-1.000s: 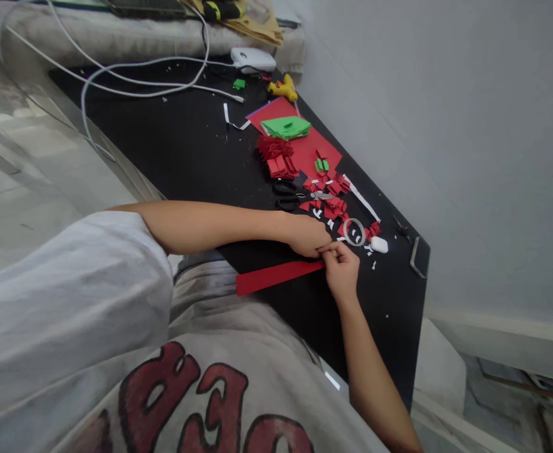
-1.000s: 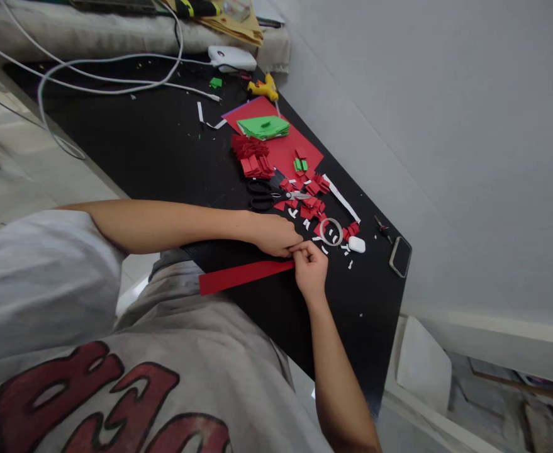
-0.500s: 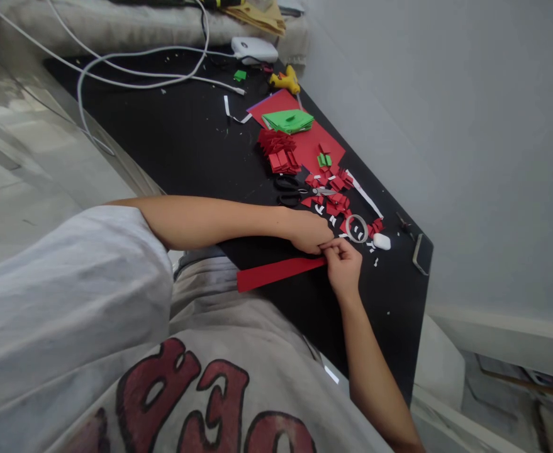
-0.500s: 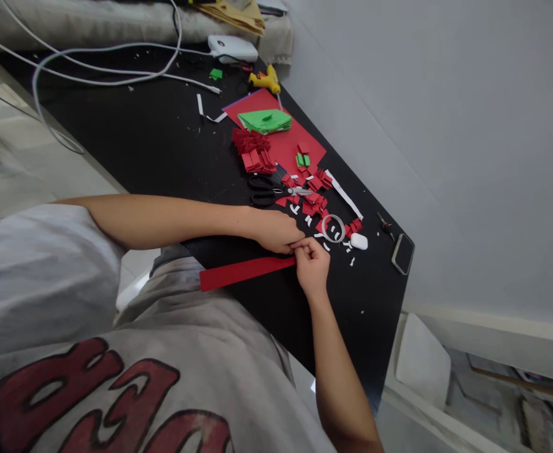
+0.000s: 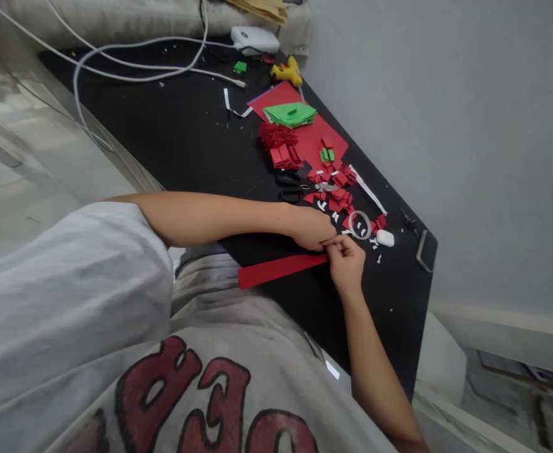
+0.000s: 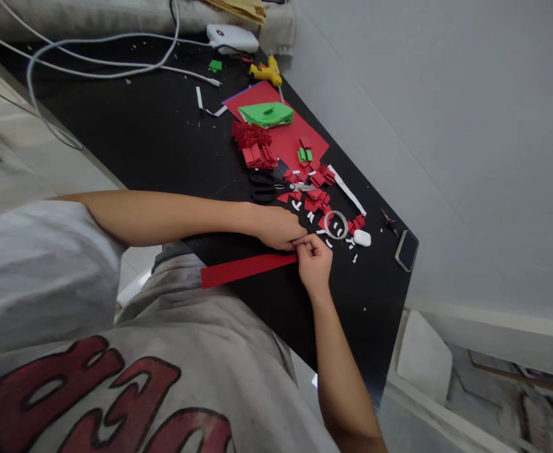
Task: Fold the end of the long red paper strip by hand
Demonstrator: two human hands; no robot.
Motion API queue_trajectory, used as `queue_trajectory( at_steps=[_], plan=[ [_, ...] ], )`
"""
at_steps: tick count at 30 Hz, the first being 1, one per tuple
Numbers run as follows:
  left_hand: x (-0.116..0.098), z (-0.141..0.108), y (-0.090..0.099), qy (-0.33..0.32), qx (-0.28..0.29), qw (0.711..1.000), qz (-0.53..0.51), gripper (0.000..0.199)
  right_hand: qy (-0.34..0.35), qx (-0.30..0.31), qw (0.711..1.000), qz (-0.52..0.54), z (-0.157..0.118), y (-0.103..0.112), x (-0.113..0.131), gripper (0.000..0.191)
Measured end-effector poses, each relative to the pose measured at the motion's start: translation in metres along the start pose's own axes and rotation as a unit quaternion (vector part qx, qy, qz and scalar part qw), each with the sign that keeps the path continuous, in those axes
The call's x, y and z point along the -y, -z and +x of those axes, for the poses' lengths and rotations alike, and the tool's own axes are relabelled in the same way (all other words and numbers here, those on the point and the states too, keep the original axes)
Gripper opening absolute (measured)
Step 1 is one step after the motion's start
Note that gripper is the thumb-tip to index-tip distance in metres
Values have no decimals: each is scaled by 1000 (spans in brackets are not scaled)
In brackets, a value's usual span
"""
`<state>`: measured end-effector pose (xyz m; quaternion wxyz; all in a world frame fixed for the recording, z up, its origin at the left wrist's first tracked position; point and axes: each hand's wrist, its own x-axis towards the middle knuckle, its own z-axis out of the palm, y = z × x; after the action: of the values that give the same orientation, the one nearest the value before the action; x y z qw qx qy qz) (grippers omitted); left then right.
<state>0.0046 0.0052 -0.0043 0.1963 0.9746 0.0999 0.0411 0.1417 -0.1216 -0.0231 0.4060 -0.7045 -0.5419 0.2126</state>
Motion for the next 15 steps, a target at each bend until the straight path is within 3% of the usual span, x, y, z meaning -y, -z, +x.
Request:
queue_trajectory(
  at_steps=[15],
  plan=[
    [-2, -1, 3, 6, 24, 999, 21, 28, -1, 2, 1000, 1, 0, 0, 0, 12]
  ],
)
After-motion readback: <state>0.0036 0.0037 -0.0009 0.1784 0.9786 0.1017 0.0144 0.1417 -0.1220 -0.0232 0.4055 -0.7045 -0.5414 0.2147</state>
